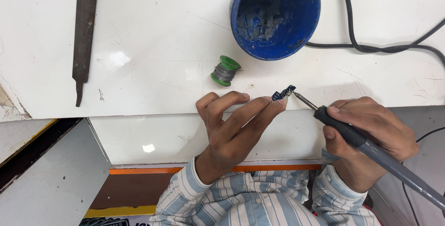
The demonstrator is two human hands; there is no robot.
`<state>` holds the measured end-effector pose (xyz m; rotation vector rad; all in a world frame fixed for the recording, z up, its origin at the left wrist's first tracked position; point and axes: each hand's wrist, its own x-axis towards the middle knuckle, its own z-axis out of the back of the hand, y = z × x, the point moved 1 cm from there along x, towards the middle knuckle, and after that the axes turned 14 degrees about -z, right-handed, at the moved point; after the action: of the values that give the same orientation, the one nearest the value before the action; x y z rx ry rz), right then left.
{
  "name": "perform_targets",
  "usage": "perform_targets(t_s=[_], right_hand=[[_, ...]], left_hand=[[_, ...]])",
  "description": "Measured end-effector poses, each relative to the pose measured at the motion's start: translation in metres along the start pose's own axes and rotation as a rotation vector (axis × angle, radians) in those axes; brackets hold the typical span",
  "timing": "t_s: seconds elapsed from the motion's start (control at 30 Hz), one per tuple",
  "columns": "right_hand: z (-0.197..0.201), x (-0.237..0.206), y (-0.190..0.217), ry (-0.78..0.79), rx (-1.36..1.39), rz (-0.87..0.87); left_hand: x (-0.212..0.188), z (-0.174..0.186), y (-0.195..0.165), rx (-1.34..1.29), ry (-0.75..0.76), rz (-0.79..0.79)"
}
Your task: The person solders a small blue circuit board using a soldering iron and solder wire. They repeatedly heat the board's contacts and apply solder, then set the iron down and inspect the board by turning it over in their hands.
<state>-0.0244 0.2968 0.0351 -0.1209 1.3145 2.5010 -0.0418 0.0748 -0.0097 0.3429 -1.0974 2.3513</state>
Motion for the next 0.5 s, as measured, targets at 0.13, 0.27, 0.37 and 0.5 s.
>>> perform_targets(t_s=[0.13,0.27,0.37,0.5], right_hand=[[0.0,0.0,0.0,-0.005,-0.024,0.01],[-0.002,0.0,0.002,-0.011,-0.003,0.01],[-0.006,0.0,0.004,-0.03,0.074,-0.003],[-0.01,-0.003,0.005,-0.039,0.134,-0.002]], left_hand=[[0.0,-0.001,0.0,0.0,-0.009,-0.001],[0.0,-0.001,0.0,-0.002,-0.022,0.002],[0.001,0.0,0.0,-0.006,-0.023,0.006],[0.001,0.001,-0.001,-0.004,-0.021,0.01]])
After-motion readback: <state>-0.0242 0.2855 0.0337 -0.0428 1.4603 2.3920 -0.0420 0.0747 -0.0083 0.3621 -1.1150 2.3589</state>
